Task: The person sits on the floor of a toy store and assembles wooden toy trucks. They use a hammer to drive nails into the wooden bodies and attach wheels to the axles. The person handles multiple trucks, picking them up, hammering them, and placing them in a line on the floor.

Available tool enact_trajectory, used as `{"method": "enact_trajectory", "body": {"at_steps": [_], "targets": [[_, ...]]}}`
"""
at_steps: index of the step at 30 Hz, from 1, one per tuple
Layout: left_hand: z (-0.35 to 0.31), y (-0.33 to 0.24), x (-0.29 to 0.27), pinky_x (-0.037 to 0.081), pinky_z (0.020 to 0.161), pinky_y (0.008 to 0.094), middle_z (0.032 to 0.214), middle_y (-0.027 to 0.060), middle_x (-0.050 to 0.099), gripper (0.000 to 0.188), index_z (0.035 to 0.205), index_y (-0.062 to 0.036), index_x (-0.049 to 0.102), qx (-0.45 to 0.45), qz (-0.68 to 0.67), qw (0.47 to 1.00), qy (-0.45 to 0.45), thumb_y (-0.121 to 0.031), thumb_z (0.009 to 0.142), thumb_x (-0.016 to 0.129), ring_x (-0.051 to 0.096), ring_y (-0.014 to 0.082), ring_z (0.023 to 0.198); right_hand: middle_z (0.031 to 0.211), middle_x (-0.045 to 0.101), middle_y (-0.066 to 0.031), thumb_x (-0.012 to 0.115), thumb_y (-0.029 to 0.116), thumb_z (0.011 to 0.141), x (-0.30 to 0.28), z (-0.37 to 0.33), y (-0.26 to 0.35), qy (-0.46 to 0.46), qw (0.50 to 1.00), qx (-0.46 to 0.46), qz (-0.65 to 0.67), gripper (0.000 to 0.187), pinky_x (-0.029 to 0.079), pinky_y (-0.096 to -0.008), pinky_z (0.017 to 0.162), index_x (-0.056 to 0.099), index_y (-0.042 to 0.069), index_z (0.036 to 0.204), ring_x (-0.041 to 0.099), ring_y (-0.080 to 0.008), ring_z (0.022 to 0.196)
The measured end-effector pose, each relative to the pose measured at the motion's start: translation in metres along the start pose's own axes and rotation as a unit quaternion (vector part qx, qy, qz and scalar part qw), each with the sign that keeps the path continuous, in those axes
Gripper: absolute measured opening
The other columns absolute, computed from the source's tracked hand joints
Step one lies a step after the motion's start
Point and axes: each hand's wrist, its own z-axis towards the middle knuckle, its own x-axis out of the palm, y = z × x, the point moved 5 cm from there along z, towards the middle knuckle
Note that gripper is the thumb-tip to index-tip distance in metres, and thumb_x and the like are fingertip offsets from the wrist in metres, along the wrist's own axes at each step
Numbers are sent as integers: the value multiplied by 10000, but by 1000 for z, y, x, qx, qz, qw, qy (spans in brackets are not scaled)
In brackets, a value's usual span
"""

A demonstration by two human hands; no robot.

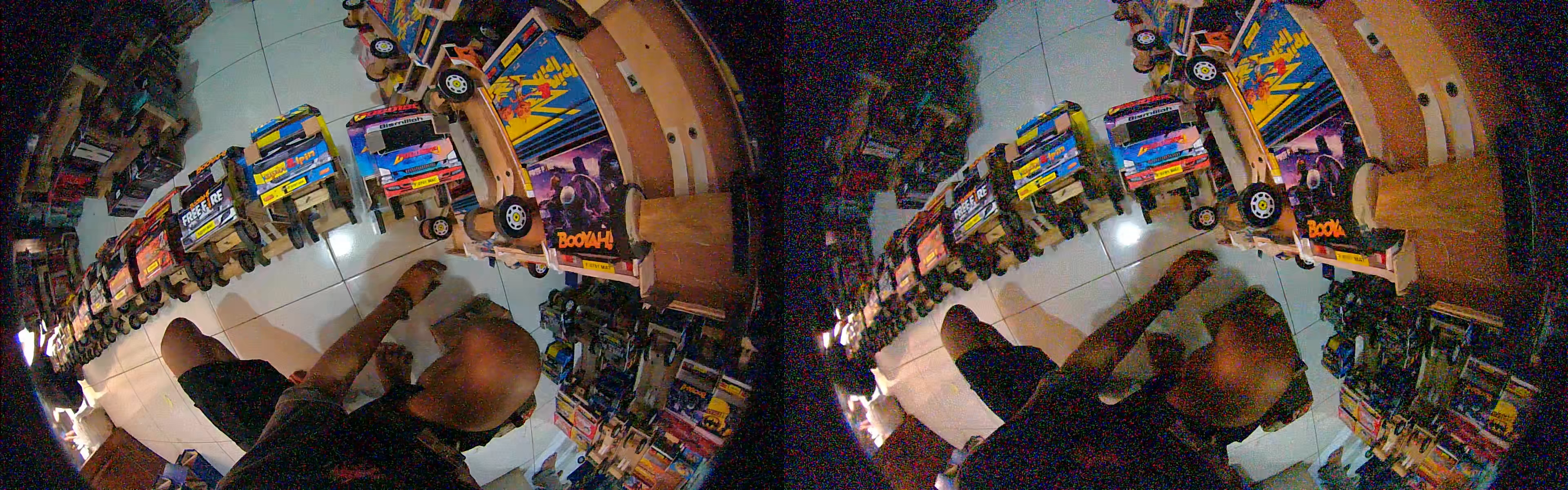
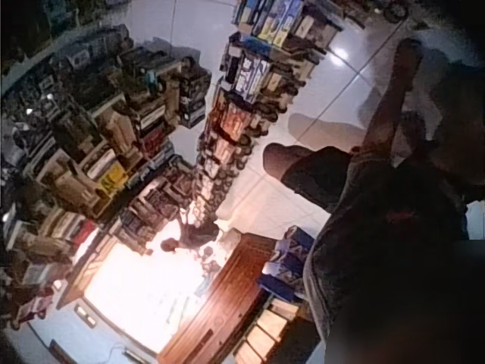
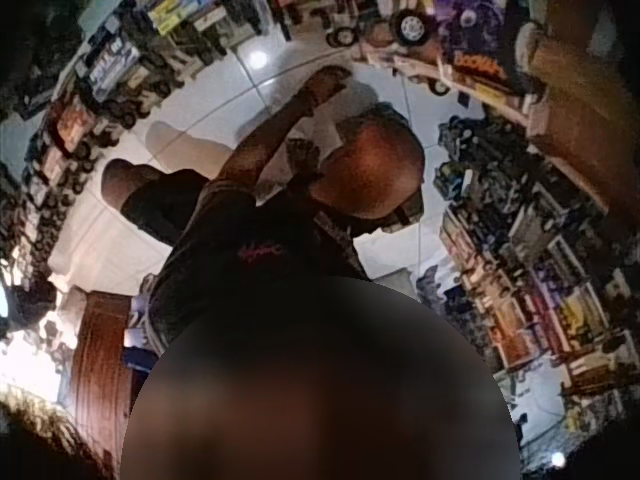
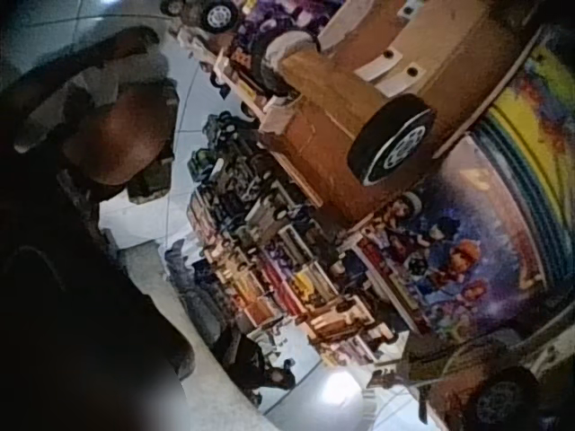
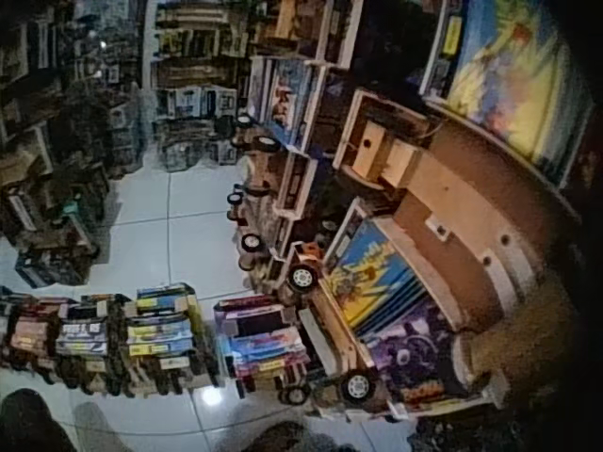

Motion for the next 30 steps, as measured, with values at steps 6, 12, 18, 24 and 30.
{"method": "enact_trajectory", "body": {"at_steps": [6, 12, 18, 24, 30], "targets": [[5, -1, 3, 409, 1104, 415, 1353, 153, 566, 513, 1318, -73, 567, -8, 20, 999, 34, -149, 829, 704, 499, 340, 1283, 1323, 574, -109, 335, 579, 1026, 2, 1, 1, 0, 1000, -2, -3, 614, 417, -359, 1041, 514, 125, 1398, 535, -241, 1219], [-17, -12, -12, 400, 1111, 427, 1423, 199, 479, 653, 1404, -45, 460, 8, 31, 999, 23, -158, 819, 727, 478, 369, 1300, 1327, 573, -109, 338, 586, 1024, 9, 2, 6, 1, 1000, -18, -9, 619, 415, -361, 1047, 515, 126, 1400, 534, -242, 1223], [-99, -17, -79, 412, 1089, 446, 1385, 228, 487, 685, 1445, -54, 408, -107, 18, 994, -8, -202, 854, 721, 498, 383, 1267, 1331, 573, -108, 340, 592, 1023, 30, 5, 25, 6, 998, -56, -19, 625, 413, -362, 1052, 517, 128, 1402, 533, -244, 1228], [-178, -59, -217, 473, 999, 434, 1271, 190, 560, 565, 1394, -79, 485, -73, -1, 996, -49, -219, 891, 700, 565, 359, 1157, 1335, 572, -108, 343, 599, 1021, 69, -2, 51, 5, 994, -101, -26, 630, 410, -364, 1058, 518, 130, 1403, 533, -246, 1232], [-199, -146, -378, 482, 934, 446, 1161, 156, 601, 480, 1292, -85, 555, 91, 186, 933, -293, -217, 865, 729, 586, 353, 1083, 1339, 571, -108, 345, 606, 1019, 117, -53, 80, 27, 990, -131, -46, 636, 408, -365, 1063, 519, 132, 1405, 532, -247, 1236]]}}
